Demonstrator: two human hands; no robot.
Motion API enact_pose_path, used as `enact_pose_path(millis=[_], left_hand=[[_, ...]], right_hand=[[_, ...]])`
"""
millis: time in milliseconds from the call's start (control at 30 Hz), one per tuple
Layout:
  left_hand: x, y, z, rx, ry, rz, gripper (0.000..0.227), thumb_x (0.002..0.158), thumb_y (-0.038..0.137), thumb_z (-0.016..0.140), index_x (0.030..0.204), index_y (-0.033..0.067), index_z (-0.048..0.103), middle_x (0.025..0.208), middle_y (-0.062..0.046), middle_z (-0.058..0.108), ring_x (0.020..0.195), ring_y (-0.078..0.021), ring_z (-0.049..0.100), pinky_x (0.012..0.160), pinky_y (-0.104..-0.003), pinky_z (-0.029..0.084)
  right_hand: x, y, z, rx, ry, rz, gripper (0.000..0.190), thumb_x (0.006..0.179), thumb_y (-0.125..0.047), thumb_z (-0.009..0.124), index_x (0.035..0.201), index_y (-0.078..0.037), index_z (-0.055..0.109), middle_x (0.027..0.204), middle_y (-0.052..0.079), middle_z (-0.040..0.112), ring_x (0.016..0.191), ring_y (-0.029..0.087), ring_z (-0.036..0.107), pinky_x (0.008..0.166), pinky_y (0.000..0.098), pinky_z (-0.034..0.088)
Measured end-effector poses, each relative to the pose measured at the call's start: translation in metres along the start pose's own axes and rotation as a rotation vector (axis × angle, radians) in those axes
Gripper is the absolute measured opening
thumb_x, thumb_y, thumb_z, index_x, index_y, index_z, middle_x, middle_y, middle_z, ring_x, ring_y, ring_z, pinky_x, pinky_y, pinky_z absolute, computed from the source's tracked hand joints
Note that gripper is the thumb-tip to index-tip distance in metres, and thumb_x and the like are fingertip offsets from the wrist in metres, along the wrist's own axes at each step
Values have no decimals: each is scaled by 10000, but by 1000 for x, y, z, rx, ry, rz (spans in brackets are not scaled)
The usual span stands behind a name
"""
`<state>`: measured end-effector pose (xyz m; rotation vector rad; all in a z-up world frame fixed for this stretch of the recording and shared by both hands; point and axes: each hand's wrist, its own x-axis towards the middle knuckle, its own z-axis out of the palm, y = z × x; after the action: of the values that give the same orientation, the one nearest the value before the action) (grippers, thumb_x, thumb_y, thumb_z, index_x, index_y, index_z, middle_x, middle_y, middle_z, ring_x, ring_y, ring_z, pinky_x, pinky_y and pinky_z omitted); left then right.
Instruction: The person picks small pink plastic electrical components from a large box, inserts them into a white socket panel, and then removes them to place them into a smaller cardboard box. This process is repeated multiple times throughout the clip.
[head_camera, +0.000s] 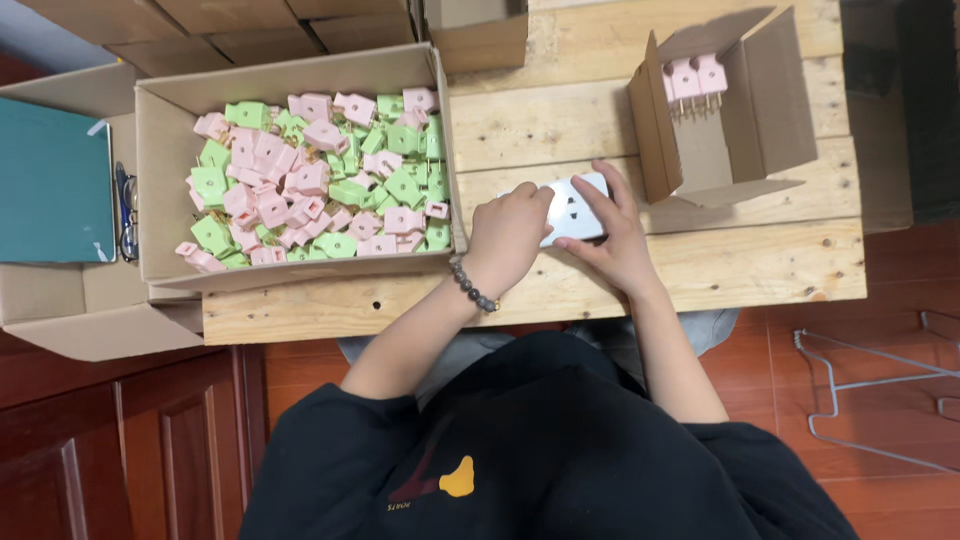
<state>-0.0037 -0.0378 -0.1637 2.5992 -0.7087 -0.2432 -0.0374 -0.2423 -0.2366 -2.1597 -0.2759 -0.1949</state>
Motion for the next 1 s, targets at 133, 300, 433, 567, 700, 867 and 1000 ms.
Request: enact_pose_path(millis=[133,300,433,567,700,867,1000], left_hand=[[-4,-7,30,-5,98,-72,363,913,230,768,1212,95,612,992,-57,666,1009,-306,697,734,-561,607],[-12,1,35,108,289,-120,489,839,293,858,1165,12,626,1100,-107,614,1042,-285,623,679,-529,627],[-11,1,43,254,343,-93,509,811,357,861,1097,21,609,1039,-86,576,997,-261,644,649,-462,637],[-16,4,23,-40,243,-102,432,915,329,760,1140,54,513,985,-120,602,963,-360,666,691,-558,602],[-29,10,4,-370,412,-58,451,995,365,741,1267,106,490,914,-149,692,921,-413,722,743,-536,590],[-38,19,4,-362,602,132,418,926,295,829,1289,182,658,1023,-57,725,946,-291,739,744,-378,628],[-40,24,6,-351,706,348,344,912,243,835,1240,225,733,1133,-1,713,1018,-240,685,790,-307,625]], right_hand=[[4,-7,-1,39,2,15,816,793,-400,933,1501,-171,598,1658,153,380,1516,442,411,1274,570,305],[1,-7,-1,40,-1,34,833,781,-421,929,1505,-178,596,1659,148,382,1517,441,408,1276,561,306],[0,-6,0,35,0,34,834,782,-425,926,1509,-186,593,1660,132,378,1523,423,402,1280,551,305],[-1,-3,-1,26,-3,37,836,783,-438,924,1512,-200,591,1666,128,374,1535,424,376,1287,537,288],[1,-9,-2,46,0,39,825,793,-405,927,1513,-190,587,1689,144,351,1554,437,343,1291,551,278],[-6,-21,-6,-88,99,-120,728,838,-305,903,1489,-144,619,1673,211,359,1517,489,363,1244,570,337],[-27,-48,-29,435,102,9,359,1049,-136,611,1371,2,685,1407,213,648,1336,353,629,1096,480,535]])
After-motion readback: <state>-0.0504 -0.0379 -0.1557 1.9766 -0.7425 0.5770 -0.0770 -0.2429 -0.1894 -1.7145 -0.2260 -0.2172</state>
